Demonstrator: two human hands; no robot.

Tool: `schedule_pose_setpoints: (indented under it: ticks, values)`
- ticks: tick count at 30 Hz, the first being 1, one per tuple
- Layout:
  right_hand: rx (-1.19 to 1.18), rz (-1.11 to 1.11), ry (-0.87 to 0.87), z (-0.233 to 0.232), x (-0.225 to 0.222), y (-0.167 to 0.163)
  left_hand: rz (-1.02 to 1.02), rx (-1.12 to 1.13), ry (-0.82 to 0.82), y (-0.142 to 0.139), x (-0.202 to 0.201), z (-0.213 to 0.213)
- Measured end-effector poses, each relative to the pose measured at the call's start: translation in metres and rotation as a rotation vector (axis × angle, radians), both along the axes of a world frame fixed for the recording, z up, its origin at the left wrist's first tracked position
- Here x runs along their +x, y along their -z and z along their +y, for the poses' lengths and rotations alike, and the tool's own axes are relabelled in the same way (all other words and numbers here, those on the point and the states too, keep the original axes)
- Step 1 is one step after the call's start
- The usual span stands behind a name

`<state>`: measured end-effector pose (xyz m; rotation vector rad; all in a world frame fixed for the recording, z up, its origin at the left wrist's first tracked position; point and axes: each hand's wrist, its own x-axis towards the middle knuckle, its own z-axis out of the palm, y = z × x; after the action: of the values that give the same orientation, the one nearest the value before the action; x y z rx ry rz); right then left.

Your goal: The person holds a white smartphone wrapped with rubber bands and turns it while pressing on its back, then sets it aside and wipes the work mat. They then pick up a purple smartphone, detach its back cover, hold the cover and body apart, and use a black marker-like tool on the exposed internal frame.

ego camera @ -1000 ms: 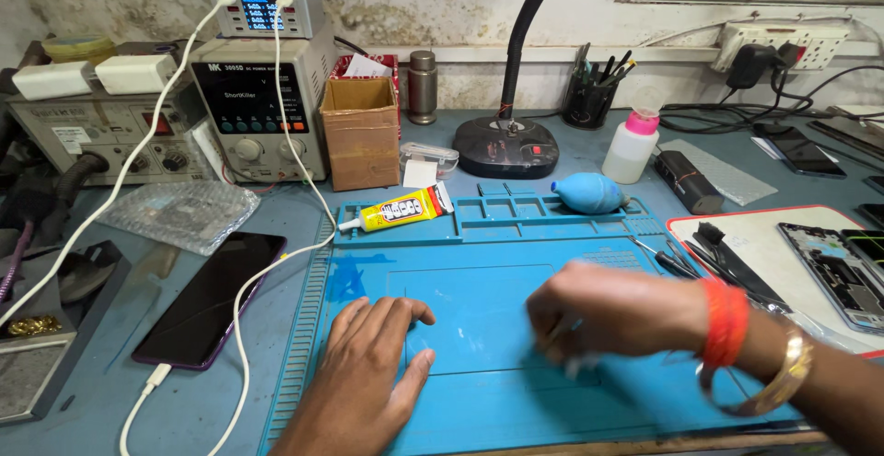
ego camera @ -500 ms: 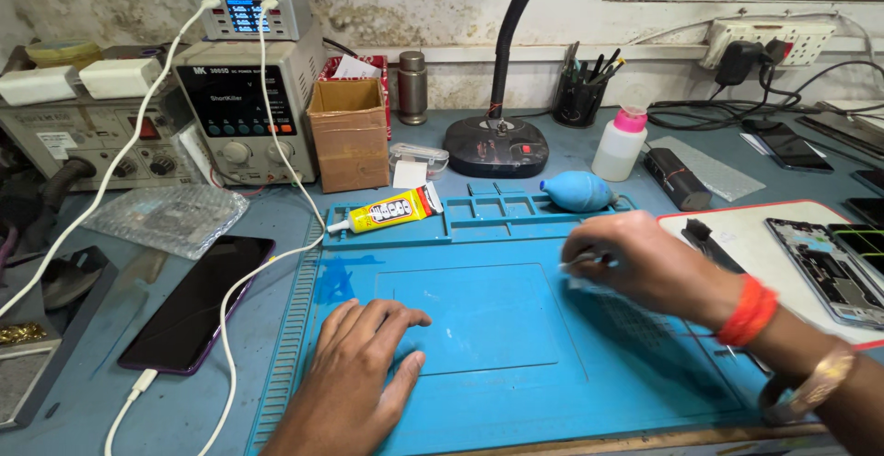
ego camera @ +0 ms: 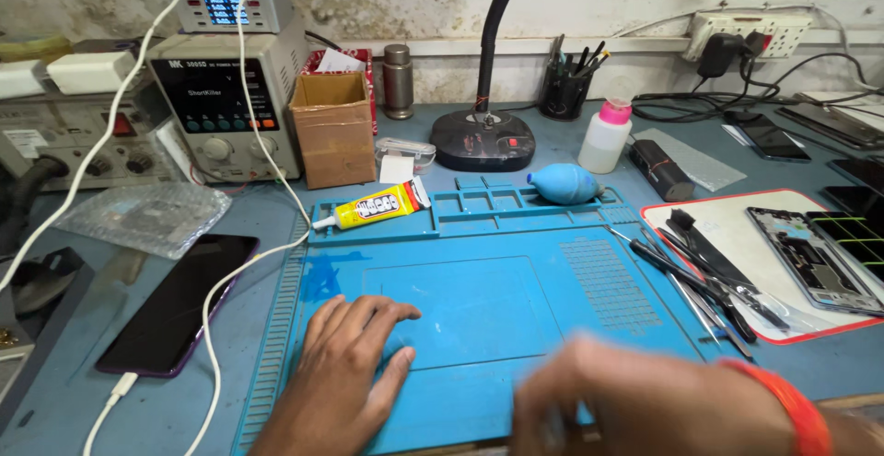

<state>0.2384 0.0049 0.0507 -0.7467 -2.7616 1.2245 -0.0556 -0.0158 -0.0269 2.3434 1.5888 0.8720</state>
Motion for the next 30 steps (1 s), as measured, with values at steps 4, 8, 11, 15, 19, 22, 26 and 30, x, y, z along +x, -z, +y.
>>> schedule_pose_setpoints:
  ticks: [4, 8, 11, 15, 19, 22, 26, 30]
  values:
    - [0.498, 0.116, 0.21, 0.031, -0.029, 0.019, 0.0, 0.025, 0.016, -0.001, 0.001, -0.003]
    - [0.595, 0.142, 0.054, -0.004, -0.041, 0.045, 0.002, 0.027, 0.019, -0.004, 0.001, 0.003]
    - [-0.963, 0.426, 0.465, -0.031, -0.004, 0.038, -0.006, 0.026, 0.017, -0.003, 0.001, 0.0]
    - [0.065, -0.081, 0.198, 0.005, 0.04, 0.021, -0.03, 0.07, 0.047, -0.008, 0.003, -0.005]
    - [0.587, -0.059, 0.66, 0.049, 0.068, 0.008, -0.089, 0.068, 0.047, -0.016, 0.005, -0.01]
    - [0.88, -0.009, 0.713, 0.057, 0.077, 0.016, -0.182, 0.171, 0.018, -0.017, 0.0, -0.014]
    - [1.083, 0.0, 0.765, 0.047, 0.077, 0.055, -0.347, 0.369, -0.246, -0.009, -0.04, -0.027]
    - [1.156, 0.033, 0.817, 0.039, 0.085, 0.08, -0.151, 0.234, -0.805, 0.004, -0.121, -0.054]
